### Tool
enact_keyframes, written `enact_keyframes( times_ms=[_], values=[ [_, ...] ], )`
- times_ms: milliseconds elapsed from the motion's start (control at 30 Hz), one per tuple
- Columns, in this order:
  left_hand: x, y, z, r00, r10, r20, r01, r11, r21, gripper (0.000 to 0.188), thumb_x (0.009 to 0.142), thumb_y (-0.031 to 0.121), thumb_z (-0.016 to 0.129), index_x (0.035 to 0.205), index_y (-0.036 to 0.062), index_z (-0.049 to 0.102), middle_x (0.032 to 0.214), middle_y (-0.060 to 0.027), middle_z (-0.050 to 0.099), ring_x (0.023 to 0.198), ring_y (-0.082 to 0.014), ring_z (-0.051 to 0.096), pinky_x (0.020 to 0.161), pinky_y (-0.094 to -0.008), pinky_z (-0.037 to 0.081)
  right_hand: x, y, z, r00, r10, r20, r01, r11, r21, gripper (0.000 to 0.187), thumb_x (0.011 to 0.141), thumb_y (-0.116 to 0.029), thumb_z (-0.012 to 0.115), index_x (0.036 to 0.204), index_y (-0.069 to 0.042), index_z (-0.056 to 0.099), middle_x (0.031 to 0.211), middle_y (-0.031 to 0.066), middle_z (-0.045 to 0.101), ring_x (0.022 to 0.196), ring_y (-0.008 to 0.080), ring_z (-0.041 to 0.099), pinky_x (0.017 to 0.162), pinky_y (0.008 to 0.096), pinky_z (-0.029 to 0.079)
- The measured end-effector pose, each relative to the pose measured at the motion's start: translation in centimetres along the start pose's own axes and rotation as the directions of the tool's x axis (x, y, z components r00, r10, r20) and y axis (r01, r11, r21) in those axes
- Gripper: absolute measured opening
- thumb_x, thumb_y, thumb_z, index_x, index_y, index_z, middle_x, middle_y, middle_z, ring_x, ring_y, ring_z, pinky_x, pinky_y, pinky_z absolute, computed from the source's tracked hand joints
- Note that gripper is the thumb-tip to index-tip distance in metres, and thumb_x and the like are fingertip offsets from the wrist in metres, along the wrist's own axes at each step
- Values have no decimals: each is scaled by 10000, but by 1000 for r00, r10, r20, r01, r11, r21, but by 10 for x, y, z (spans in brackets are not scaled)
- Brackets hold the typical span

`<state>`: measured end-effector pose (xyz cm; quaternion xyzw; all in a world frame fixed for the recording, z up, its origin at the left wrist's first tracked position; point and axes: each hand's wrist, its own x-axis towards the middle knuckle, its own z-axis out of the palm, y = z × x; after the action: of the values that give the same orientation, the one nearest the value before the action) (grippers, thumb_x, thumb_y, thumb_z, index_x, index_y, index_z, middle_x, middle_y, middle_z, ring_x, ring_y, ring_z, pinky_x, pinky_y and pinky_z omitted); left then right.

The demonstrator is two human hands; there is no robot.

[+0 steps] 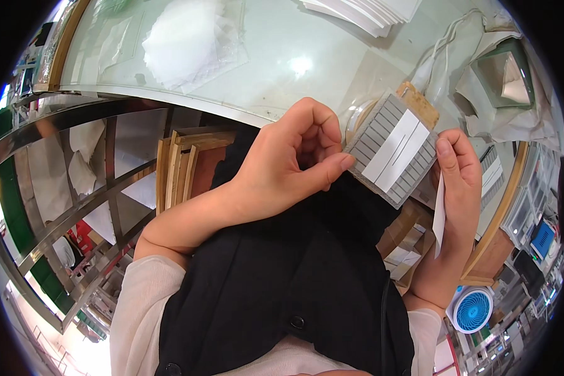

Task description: Assembling small solar panels by layering sheets and cells on a jig.

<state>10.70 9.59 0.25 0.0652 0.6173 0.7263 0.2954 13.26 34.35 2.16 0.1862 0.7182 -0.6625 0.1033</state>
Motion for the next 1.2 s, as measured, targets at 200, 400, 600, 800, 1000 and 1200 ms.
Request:
enact_keyframes(
  times_ms=[200,400,600,800,1000,1200],
  values=[
    [0,0,0,1000,4,-14,-5,1000,-6,251,851,-28,644,959,55,434,802,-8,533,667,-44,520,565,-180,455,0,0,0,1000,-10,3,10,1000,-7,225,960,-262,558,850,-68,536,706,-85,406,658,11,322,588,177,248],
    [-1,-1,1,1000,13,-21,-13,1000,18,257,847,-29,654,948,60,435,794,-7,538,657,-43,522,564,-178,449,-1,2,1,999,-51,-16,50,997,-53,230,965,-266,550,847,-70,534,705,-84,393,666,13,331,595,173,256],
    [-1,-4,1,999,24,-23,-24,1000,6,253,851,-34,647,956,58,436,800,-11,535,667,-47,523,568,-181,449,-1,5,-1,999,-37,-25,35,997,-71,228,972,-263,539,852,-69,536,716,-83,397,671,15,334,595,172,259],
    [-3,-7,-4,989,127,-75,-124,991,44,279,830,33,701,977,45,464,768,-8,544,628,-47,511,543,-188,434,-8,-8,2,991,-18,-136,11,999,-53,245,981,-278,512,883,-56,545,699,-60,406,635,20,342,567,175,267],
    [-15,20,-3,757,478,446,-630,716,302,392,652,291,871,836,53,620,813,-70,624,663,-203,597,543,-240,440,-41,-26,-9,839,-481,-255,530,829,178,300,1015,-313,401,936,-43,507,686,9,402,506,74,393,491,206,308],
    [-17,19,22,609,503,613,-680,729,76,257,803,71,710,997,-44,587,977,-228,608,752,-276,653,605,-330,552,-47,-22,39,583,-796,-163,792,511,334,490,987,-506,288,941,-65,496,740,51,442,540,139,453,497,249,362]
  ],
)
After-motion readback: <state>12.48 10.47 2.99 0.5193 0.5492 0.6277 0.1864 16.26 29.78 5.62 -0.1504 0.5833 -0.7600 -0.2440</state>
